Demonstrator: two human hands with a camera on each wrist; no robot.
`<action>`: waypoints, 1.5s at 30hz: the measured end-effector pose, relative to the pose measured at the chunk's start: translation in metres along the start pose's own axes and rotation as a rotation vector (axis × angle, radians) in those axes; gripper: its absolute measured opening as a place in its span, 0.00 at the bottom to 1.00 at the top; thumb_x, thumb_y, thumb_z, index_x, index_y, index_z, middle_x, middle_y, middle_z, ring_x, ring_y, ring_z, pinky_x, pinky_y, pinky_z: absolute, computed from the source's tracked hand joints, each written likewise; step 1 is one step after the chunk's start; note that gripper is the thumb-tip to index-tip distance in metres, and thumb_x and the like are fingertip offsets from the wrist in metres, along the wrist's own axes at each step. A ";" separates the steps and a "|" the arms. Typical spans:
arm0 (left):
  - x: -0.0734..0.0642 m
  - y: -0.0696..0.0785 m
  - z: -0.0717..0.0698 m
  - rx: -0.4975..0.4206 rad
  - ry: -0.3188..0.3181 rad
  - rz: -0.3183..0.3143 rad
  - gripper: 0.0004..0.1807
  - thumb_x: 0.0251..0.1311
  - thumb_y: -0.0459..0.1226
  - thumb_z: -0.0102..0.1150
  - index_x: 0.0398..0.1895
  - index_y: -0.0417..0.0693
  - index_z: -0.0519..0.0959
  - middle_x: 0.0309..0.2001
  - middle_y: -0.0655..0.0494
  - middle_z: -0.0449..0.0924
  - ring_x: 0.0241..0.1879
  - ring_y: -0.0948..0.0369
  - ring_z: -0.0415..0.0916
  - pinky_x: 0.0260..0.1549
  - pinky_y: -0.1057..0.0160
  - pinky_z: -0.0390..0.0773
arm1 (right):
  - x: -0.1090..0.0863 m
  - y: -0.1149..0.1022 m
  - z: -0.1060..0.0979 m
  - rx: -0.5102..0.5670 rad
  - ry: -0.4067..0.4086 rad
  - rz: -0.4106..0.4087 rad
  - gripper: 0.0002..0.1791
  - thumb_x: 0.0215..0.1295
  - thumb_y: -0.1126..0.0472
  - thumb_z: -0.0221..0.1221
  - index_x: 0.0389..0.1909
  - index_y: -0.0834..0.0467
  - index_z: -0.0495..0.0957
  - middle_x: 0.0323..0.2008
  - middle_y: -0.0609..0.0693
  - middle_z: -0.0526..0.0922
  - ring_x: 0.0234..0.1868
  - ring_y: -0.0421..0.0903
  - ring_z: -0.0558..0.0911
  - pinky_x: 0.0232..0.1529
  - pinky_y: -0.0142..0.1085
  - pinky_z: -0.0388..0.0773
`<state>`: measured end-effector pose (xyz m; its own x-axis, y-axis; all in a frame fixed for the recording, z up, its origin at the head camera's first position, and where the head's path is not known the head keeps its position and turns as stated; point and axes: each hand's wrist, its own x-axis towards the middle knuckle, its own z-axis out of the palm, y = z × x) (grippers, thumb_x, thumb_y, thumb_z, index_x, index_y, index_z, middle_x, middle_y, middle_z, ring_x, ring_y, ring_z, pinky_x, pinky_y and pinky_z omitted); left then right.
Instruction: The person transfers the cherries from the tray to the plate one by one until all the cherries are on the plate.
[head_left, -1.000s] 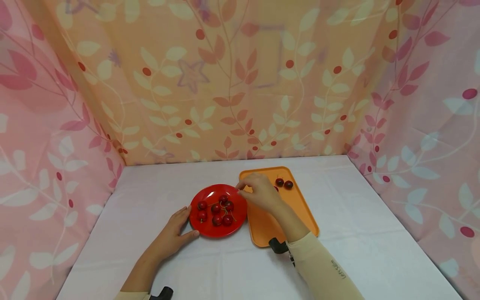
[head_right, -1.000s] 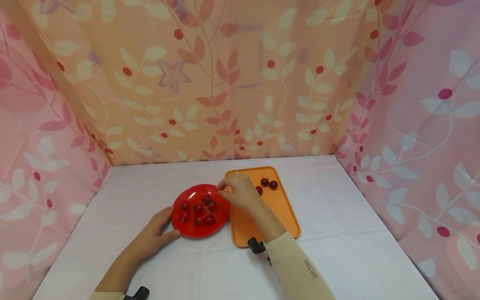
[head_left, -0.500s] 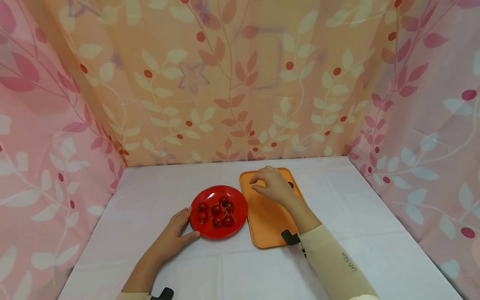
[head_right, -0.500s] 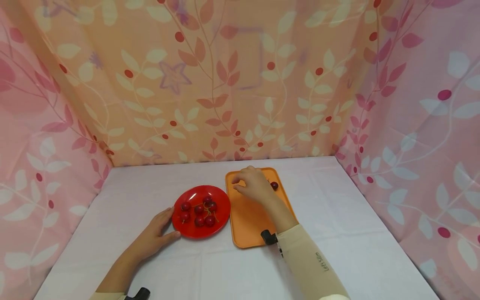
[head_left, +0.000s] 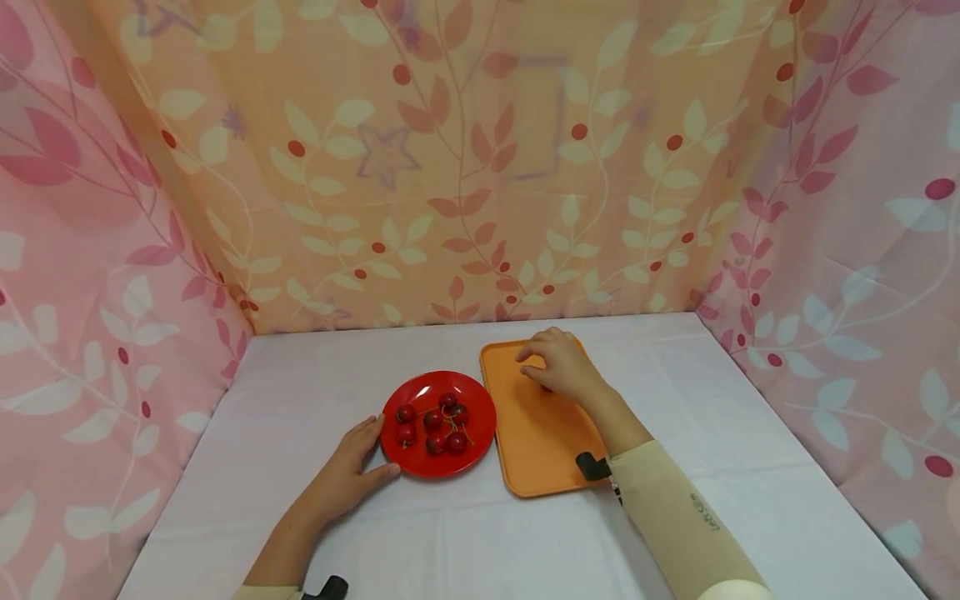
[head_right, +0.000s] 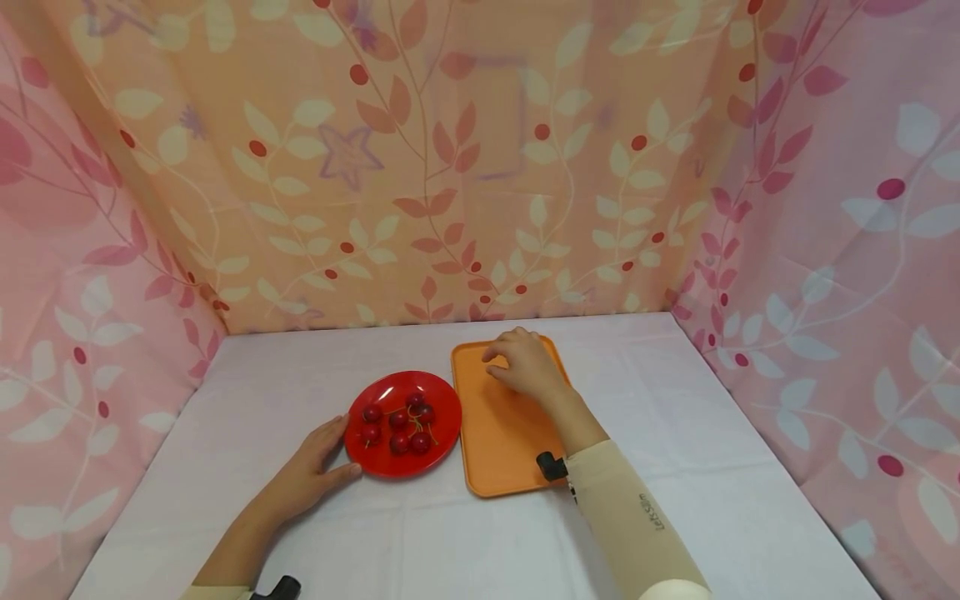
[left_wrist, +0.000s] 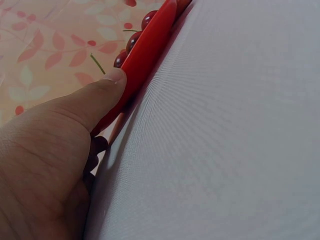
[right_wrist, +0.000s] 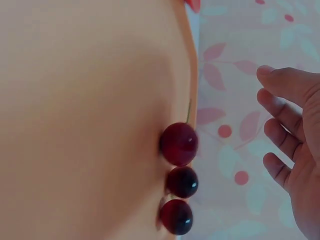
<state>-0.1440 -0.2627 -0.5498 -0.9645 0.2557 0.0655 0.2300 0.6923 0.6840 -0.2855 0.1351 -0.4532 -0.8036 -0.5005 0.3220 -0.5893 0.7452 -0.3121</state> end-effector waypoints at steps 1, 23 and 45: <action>0.000 0.000 0.000 0.002 0.001 0.002 0.53 0.60 0.60 0.68 0.82 0.50 0.54 0.80 0.47 0.55 0.80 0.45 0.47 0.73 0.34 0.56 | 0.000 0.002 0.000 0.003 -0.006 0.009 0.09 0.62 0.57 0.73 0.42 0.49 0.88 0.45 0.47 0.86 0.54 0.51 0.77 0.61 0.52 0.69; -0.002 0.005 -0.001 -0.002 -0.009 -0.029 0.53 0.60 0.59 0.67 0.83 0.52 0.54 0.80 0.46 0.55 0.80 0.44 0.47 0.72 0.33 0.57 | 0.002 0.033 0.033 -0.026 -0.122 0.065 0.07 0.62 0.59 0.71 0.41 0.49 0.89 0.45 0.46 0.88 0.58 0.54 0.79 0.69 0.55 0.65; -0.001 0.004 -0.001 -0.007 -0.013 -0.026 0.52 0.61 0.60 0.67 0.82 0.51 0.54 0.80 0.46 0.55 0.80 0.44 0.47 0.72 0.32 0.56 | 0.005 0.030 0.038 -0.072 -0.149 0.070 0.03 0.62 0.58 0.71 0.35 0.47 0.89 0.37 0.42 0.86 0.46 0.49 0.77 0.53 0.49 0.68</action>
<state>-0.1422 -0.2609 -0.5458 -0.9683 0.2467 0.0383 0.2040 0.6937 0.6908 -0.3108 0.1381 -0.4947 -0.8493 -0.5016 0.1644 -0.5279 0.8078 -0.2624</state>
